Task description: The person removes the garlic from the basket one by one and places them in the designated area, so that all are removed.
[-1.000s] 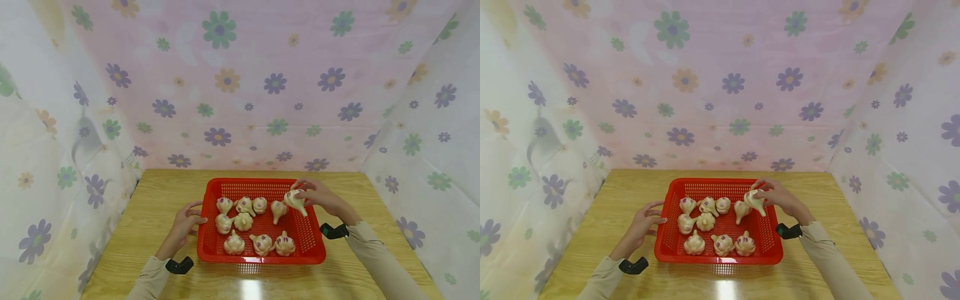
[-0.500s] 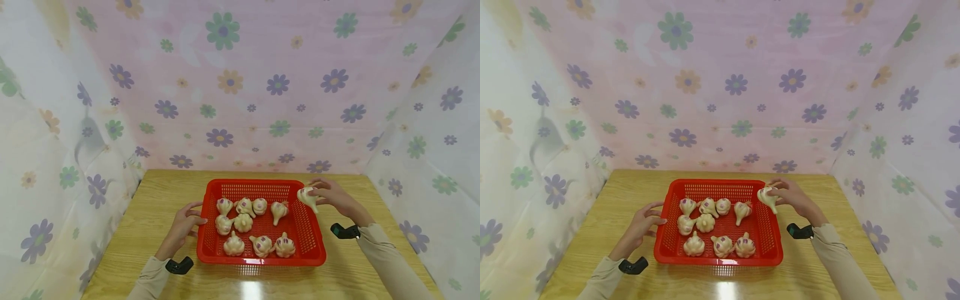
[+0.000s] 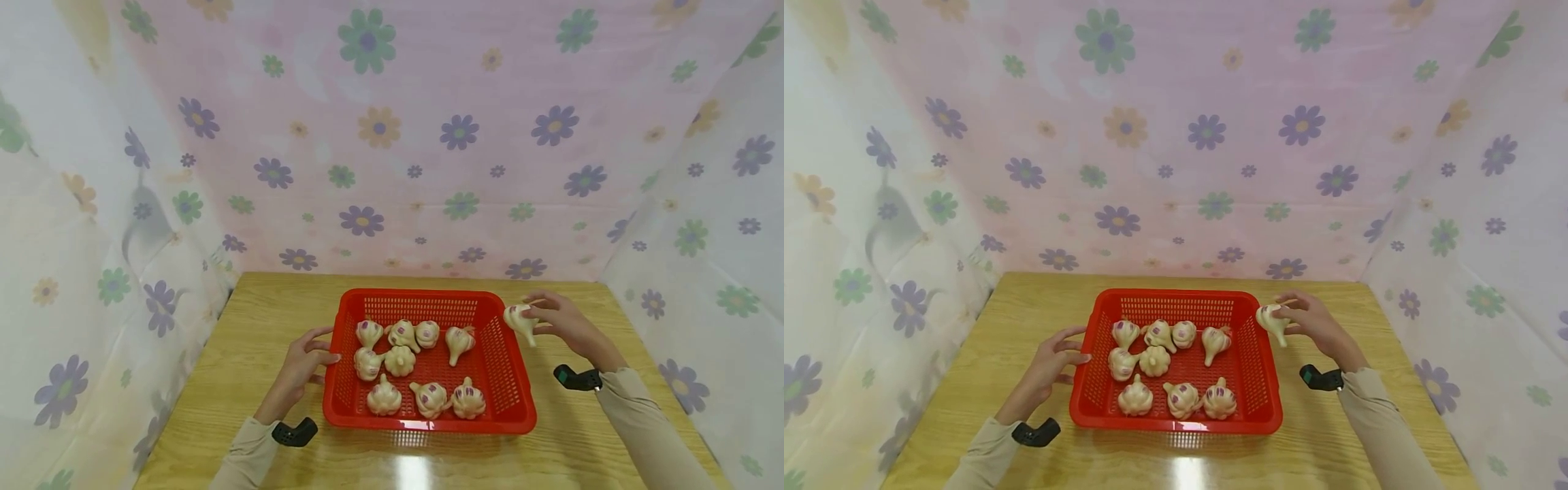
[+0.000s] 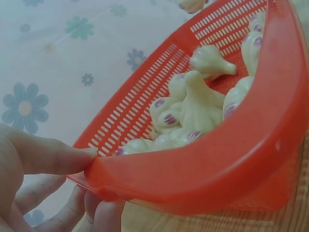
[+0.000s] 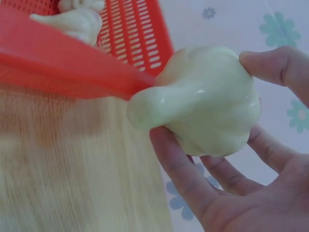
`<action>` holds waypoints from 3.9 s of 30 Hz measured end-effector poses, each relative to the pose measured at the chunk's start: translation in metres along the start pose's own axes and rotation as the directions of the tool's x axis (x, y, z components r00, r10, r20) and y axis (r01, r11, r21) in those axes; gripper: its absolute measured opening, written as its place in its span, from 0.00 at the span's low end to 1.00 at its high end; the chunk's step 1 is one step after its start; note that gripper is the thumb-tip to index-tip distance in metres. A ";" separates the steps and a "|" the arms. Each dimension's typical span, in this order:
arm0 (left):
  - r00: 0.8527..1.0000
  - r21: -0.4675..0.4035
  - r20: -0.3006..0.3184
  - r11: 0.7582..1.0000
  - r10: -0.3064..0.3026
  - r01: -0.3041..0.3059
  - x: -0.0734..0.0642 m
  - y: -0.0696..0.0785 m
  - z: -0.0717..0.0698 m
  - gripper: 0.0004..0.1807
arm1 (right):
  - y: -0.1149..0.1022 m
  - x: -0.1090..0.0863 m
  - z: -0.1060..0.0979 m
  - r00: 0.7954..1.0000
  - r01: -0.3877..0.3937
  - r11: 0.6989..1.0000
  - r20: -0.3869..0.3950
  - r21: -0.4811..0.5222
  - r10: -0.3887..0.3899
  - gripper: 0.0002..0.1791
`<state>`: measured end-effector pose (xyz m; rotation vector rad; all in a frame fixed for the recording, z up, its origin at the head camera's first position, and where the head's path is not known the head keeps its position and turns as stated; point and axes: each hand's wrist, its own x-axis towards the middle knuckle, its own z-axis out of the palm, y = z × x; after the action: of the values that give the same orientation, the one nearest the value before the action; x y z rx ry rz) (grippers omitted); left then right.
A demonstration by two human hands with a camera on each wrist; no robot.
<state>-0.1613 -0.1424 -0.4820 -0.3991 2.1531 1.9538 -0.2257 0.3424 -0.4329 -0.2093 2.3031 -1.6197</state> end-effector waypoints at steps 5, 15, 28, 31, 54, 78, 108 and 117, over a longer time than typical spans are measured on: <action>1.000 -0.023 0.006 1.000 -0.006 0.006 -0.001 0.001 -0.001 0.31 | 0.004 0.005 -0.002 0.999 -0.022 0.999 -0.028 0.029 0.023 0.29; 1.000 -0.032 0.012 0.999 -0.008 0.009 -0.001 -0.002 -0.001 0.31 | 0.011 0.011 -0.009 0.995 -0.065 0.997 -0.070 0.035 0.068 0.34; 1.000 -0.048 0.011 0.999 -0.016 0.016 0.000 -0.001 -0.007 0.31 | 0.035 0.022 -0.004 0.992 -0.060 0.998 -0.113 0.034 0.064 0.31; 1.000 -0.056 0.017 0.998 -0.018 0.019 0.001 -0.001 -0.006 0.31 | 0.042 0.022 -0.003 0.990 -0.068 0.997 -0.126 0.023 0.070 0.29; 0.999 -0.070 0.042 0.997 -0.014 0.017 0.002 -0.005 0.000 0.32 | 0.089 0.028 0.004 0.960 -0.112 0.993 -0.262 -0.025 0.101 0.27; 0.996 -0.083 0.092 0.996 -0.013 0.021 -0.021 0.024 -0.002 0.32 | 0.087 0.024 0.014 0.946 -0.175 0.984 -0.284 -0.039 0.157 0.33; 0.996 -0.128 0.092 0.991 -0.018 0.030 -0.002 -0.001 -0.005 0.33 | 0.044 0.007 0.001 0.959 -0.089 0.979 -0.282 -0.181 0.035 0.30; 0.994 -0.122 0.110 0.992 -0.009 0.023 -0.020 0.020 -0.004 0.32 | 0.022 0.006 0.006 0.974 -0.054 0.982 -0.228 -0.180 0.012 0.29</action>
<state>-0.1492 -0.1434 -0.4560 -0.3202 1.9638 2.0557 -0.2279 0.3426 -0.4560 -0.0279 2.6162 -1.4795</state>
